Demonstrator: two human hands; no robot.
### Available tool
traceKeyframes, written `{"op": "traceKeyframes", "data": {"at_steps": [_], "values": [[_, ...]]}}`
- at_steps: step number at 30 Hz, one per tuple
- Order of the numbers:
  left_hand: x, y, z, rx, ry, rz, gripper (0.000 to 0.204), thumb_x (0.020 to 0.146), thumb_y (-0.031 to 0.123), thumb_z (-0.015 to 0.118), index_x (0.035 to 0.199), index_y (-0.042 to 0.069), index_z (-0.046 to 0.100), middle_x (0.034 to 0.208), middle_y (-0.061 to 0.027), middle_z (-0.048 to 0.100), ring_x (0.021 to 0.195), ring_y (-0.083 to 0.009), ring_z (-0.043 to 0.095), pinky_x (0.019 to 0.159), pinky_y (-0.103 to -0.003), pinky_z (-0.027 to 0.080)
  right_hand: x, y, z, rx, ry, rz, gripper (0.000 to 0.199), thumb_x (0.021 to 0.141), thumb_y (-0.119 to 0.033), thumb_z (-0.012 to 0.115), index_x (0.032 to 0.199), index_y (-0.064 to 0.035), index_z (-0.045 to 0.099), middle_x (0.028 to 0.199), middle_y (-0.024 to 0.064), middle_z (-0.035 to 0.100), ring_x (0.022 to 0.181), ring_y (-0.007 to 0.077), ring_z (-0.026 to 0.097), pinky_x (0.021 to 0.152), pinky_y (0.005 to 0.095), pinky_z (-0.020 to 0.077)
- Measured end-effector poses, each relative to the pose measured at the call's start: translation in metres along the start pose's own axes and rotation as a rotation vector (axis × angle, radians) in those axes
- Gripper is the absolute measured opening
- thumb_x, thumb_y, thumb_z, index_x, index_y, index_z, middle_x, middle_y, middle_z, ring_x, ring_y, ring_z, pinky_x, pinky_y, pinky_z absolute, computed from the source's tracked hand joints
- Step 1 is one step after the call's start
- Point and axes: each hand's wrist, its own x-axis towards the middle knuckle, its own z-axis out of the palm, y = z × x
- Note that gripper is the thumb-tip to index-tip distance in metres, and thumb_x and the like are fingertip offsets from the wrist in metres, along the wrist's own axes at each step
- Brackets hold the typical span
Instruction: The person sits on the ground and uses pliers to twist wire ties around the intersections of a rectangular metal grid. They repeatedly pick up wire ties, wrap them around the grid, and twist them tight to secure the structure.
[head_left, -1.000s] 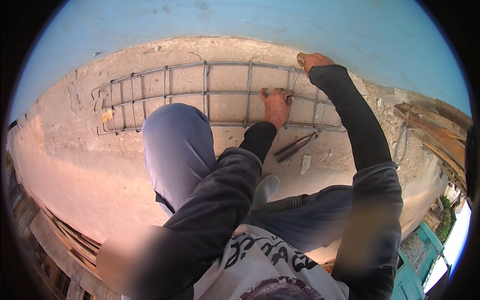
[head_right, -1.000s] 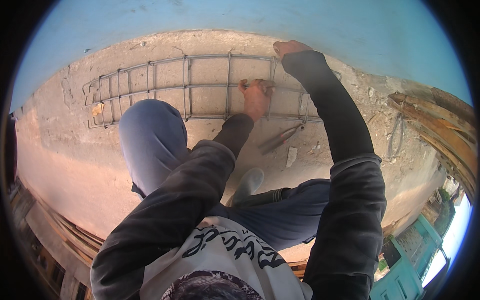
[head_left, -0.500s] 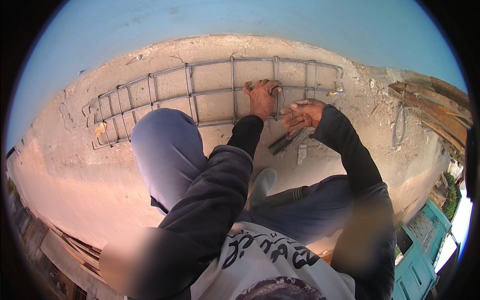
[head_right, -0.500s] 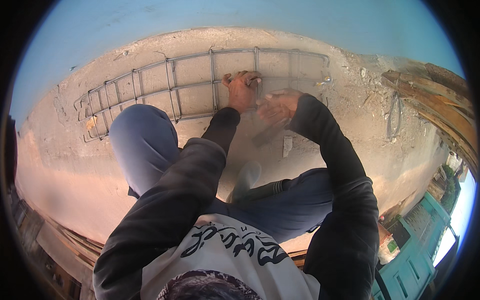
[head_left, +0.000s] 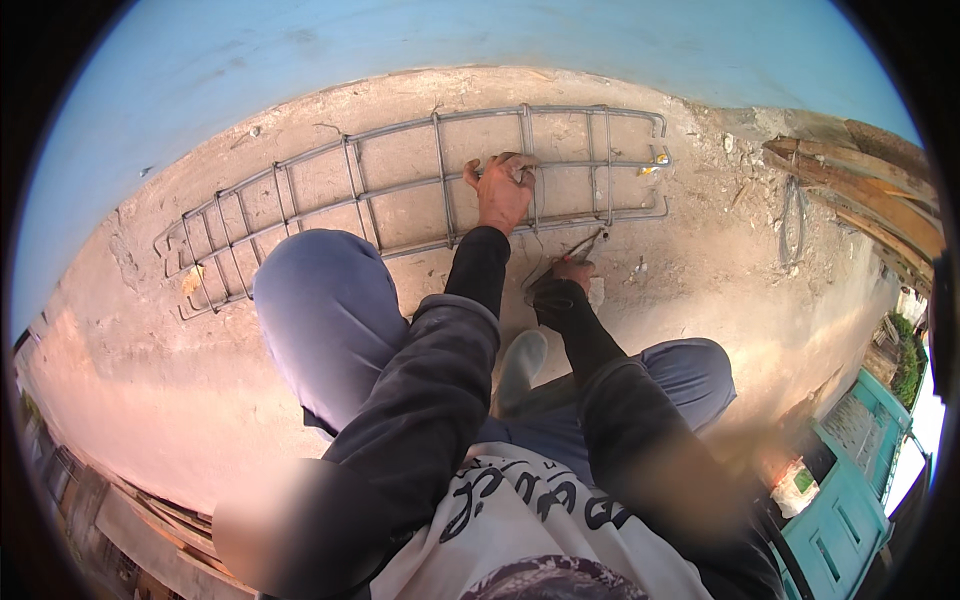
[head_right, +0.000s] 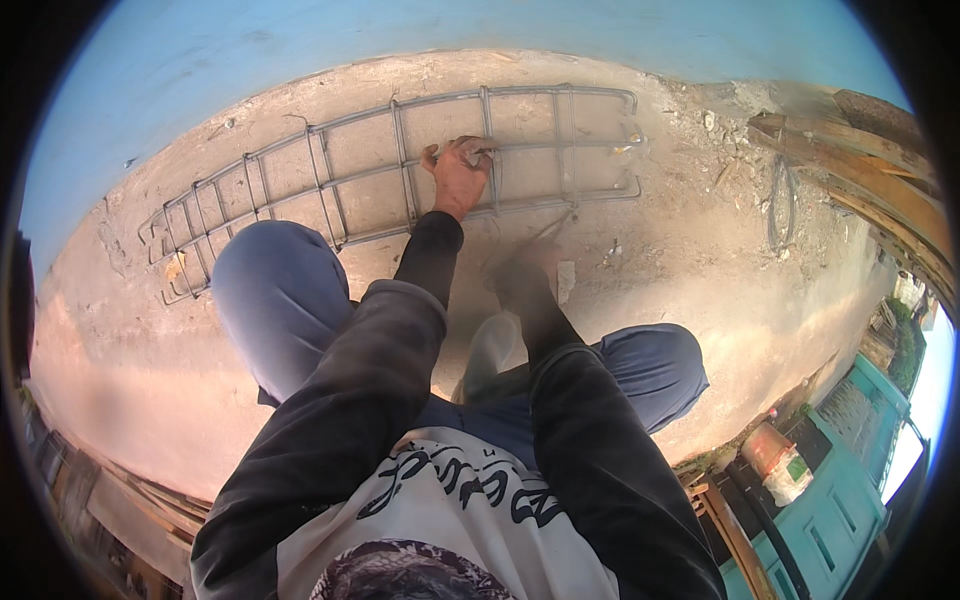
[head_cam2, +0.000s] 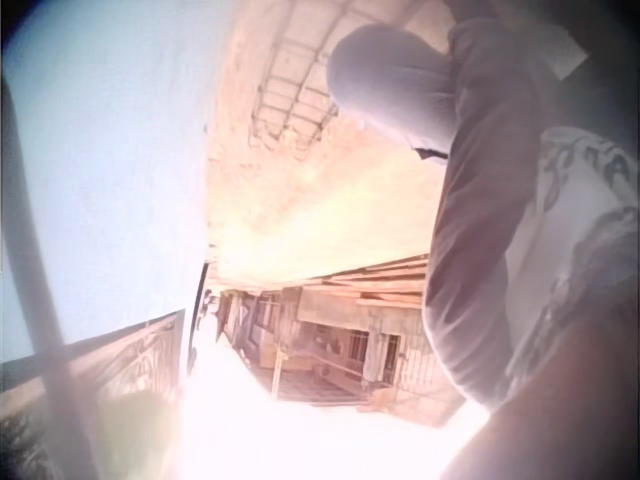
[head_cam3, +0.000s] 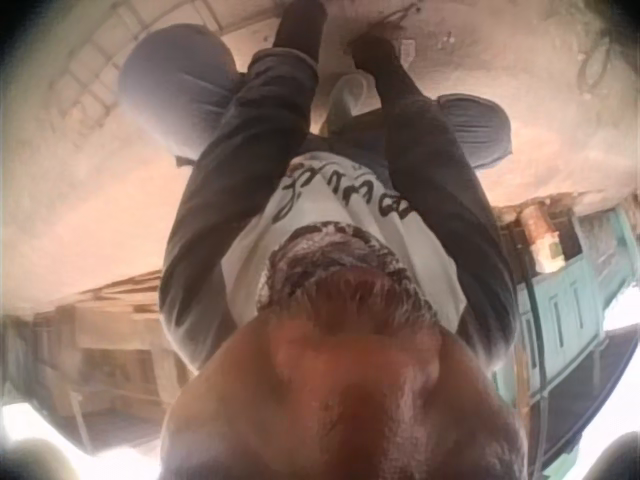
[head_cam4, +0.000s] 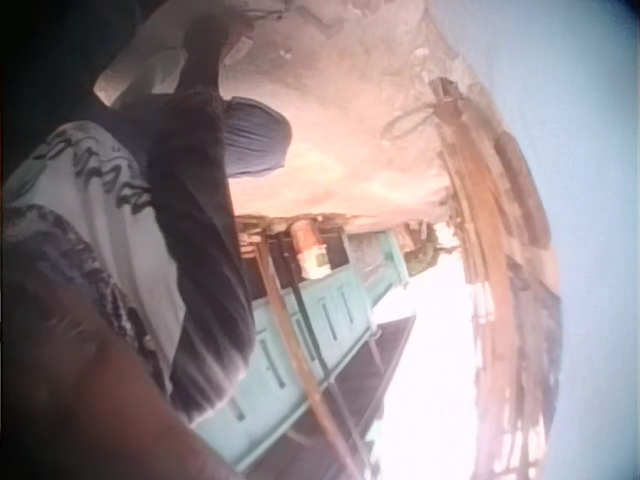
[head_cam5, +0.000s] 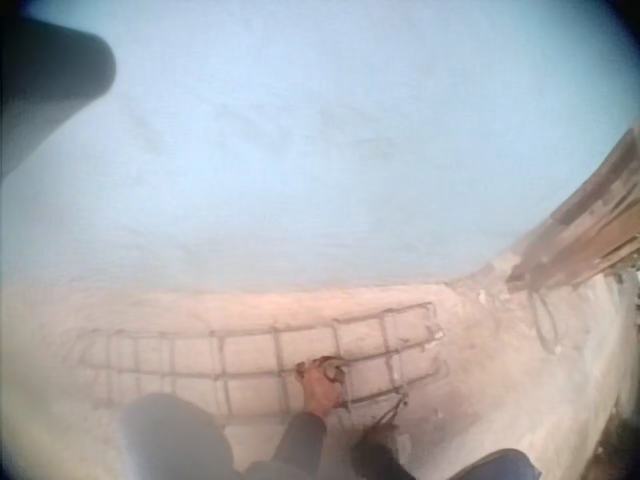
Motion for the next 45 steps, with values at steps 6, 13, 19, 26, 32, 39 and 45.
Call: {"op": "traceKeyframes", "data": {"at_steps": [6, 13, 19, 26, 32, 39, 45], "values": [[0.001, -0.011, 0.0, -0.125, 0.056, -0.018, 0.037, 0.078, 0.006, 0.066, 0.114, 0.013, 0.069, 0.103, -0.0104, 0.07, 0.105, -0.0231, 0.061, 0.114, -0.044, 0.016, 0.001, -0.023, -0.025, -0.173, -0.151, -0.058, 0.026, 0.082, -0.012, 0.065, 0.105, -0.0015, 0.059, 0.091, 0.0135, 0.063, 0.073, 0.0266, 0.065, 0.059, 0.0401, 0.0523], [-0.016, 0.036, -0.003, -0.184, 0.25, -0.278, 0.023, 0.082, 0.006, 0.062, 0.104, 0.003, 0.067, 0.102, -0.0132, 0.07, 0.098, -0.0243, 0.064, 0.097, -0.041, 0.039, -0.077, -0.143, -0.007, -0.089, -0.32, 0.018, 0.021, 0.084, -0.008, 0.06, 0.105, -0.0056, 0.057, 0.084, 0.0076, 0.059, 0.068, 0.0221, 0.062, 0.058, 0.0358, 0.0494], [-0.034, 0.039, 0.03, -0.56, 0.29, -0.563, 0.023, 0.09, 0.009, 0.055, 0.107, -0.006, 0.061, 0.095, -0.0175, 0.068, 0.067, -0.0261, 0.065, 0.061, -0.037, 0.052, -0.123, -0.241, 0.089, -1.652, -0.454, -0.93, 0.055, 0.089, -0.007, 0.056, 0.142, -0.0158, 0.046, 0.096, 0.011, 0.062, 0.084, 0.0229, 0.065, 0.075, 0.0364, 0.0511], [-0.034, 0.047, 0.027, -1.235, -0.003, -0.75, 0.023, 0.093, 0.005, 0.055, 0.114, -0.003, 0.063, 0.094, -0.0117, 0.069, 0.062, -0.0136, 0.058, 0.051, -0.028, 0.046, -0.117, -0.263, 0.18, -2.587, -0.373, -1.235, 0.042, 0.093, -0.017, 0.047, 0.132, -0.0227, 0.058, 0.106, 0.0137, 0.067, 0.1, 0.0306, 0.065, 0.084, 0.0434, 0.0522], [-0.037, 0.038, 0.018, -1.316, -0.048, -0.75, 0.028, 0.093, 0.003, 0.057, 0.119, -0.003, 0.063, 0.092, -0.0125, 0.07, 0.058, -0.0125, 0.055, 0.049, -0.027, 0.044, -0.135, -0.239, 0.22, -2.86, -0.457, -1.259, 0.027, 0.088, -0.022, 0.052, 0.106, -0.0158, 0.071, 0.101, 0.0078, 0.07, 0.093, 0.0282, 0.068, 0.078, 0.043, 0.0531], [-0.036, 0.042, 0.009, -1.409, -0.104, -0.825, 0.031, 0.092, 0.007, 0.06, 0.121, -0.003, 0.062, 0.1, -0.014, 0.071, 0.063, -0.0149, 0.06, 0.054, -0.026, 0.048, -0.129, -0.226, 0.214, -2.869, -0.377, -1.213, 0.025, 0.082, -0.025, 0.058, 0.099, -0.0113, 0.07, 0.095, 0.0116, 0.071, 0.085, 0.0319, 0.069, 0.072, 0.0434, 0.054], [-0.034, 0.036, 0.005, -1.468, -0.154, -0.802, 0.031, 0.096, 0.016, 0.06, 0.12, -0.004, 0.06, 0.105, -0.0145, 0.069, 0.071, -0.0158, 0.064, 0.06, -0.027, 0.052, -0.131, -0.223, 0.193, -2.753, -0.462, -1.013, 0.024, 0.087, -0.024, 0.059, 0.102, -0.0087, 0.068, 0.093, 0.0153, 0.07, 0.085, 0.0323, 0.069, 0.07, 0.0455, 0.0541]]}}
